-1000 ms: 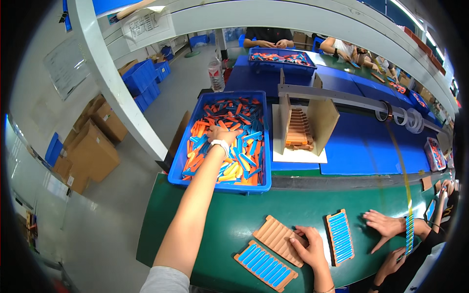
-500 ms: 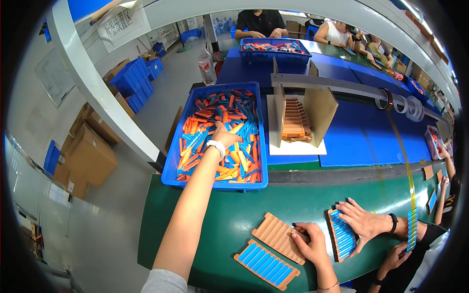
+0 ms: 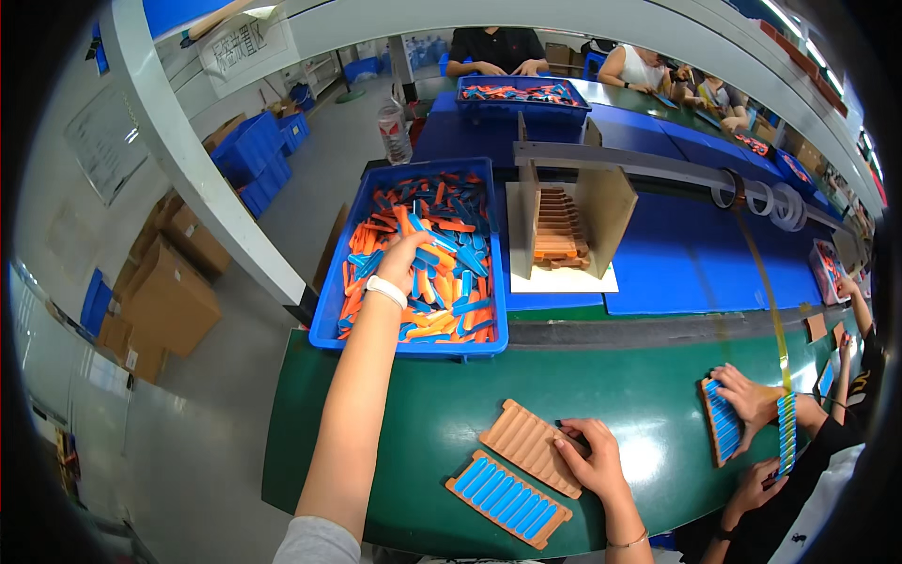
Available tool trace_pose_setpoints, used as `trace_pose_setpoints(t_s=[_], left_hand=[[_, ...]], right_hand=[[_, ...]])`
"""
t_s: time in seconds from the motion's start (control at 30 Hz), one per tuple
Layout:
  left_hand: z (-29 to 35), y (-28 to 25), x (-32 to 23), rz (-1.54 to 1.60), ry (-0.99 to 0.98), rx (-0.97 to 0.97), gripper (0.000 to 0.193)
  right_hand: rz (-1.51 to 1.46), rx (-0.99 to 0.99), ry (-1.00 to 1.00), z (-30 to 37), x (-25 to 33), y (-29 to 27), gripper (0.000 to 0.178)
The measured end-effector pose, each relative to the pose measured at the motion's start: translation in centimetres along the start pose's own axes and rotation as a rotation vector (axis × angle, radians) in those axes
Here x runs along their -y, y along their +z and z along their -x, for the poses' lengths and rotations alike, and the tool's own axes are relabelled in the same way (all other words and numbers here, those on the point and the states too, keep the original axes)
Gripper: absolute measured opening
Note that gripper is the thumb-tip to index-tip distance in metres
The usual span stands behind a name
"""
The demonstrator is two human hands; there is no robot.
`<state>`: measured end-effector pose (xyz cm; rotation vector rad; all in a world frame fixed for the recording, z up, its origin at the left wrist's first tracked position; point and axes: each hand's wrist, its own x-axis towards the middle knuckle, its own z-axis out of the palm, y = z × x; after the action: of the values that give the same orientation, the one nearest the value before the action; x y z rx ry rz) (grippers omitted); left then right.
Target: The person places strips into the grooves of wooden trays by hand, picking up additional strips from a storage container to fill the trays.
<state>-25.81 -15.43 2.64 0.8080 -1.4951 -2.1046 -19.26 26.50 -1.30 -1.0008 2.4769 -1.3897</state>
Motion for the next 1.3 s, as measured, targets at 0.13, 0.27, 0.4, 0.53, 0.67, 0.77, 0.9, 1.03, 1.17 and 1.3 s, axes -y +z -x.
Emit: trace_pose_setpoints(t_s=[0.13,0.27,0.4,0.53,0.67,0.77,0.9,1.03,1.17,1.3], left_hand=[[0.8,0.7,-0.5,0.296,0.123,0.041,0.021],[0.1,0.3,-0.8,0.062,0.154,0.017,0.038],[1.0,2.2,-0.7,-0.314,0.754,-0.246,0.043],[0.9,1.6,-1.1,-0.248,0.497,-0.116,0.032],[0.7,1.8,-1.2,0.000,0.479,-0.094,0.031],[0.9,2.8,-1.0,-0.239,0.747,-0.229,0.035],[-0.9,1.3,-0.6,-0.232,0.874,-0.157,0.033],[1.7,2.8,-2.7,0.329,0.555,-0.196,0.028],[5.2,0.6,-4.3,0.814,0.339,0.029,0.028],[15.1,1.6,-2.9,0.991,0.062,0.420,0.025]], right_hand=[[-0.021,0.016,0.017,-0.1,0.2,-0.1,0.026],[-0.033,0.022,0.023,0.0,0.2,-0.2,0.026],[-0.023,0.027,0.020,-0.1,0.2,-0.3,0.026],[-0.036,0.033,0.018,-0.1,0.1,-0.2,0.026],[-0.021,0.036,0.017,-0.2,0.1,-0.2,0.026],[-0.004,0.028,0.023,0.0,0.2,-0.5,0.026],[-0.007,0.046,-0.028,-0.1,0.8,-0.2,0.025],[-0.019,0.031,-0.024,0.3,0.4,-0.3,0.024],[-0.063,-0.023,-0.018,0.6,1.2,0.0,0.023],[-0.037,-0.121,-0.076,1.0,4.8,-1.0,0.022]])
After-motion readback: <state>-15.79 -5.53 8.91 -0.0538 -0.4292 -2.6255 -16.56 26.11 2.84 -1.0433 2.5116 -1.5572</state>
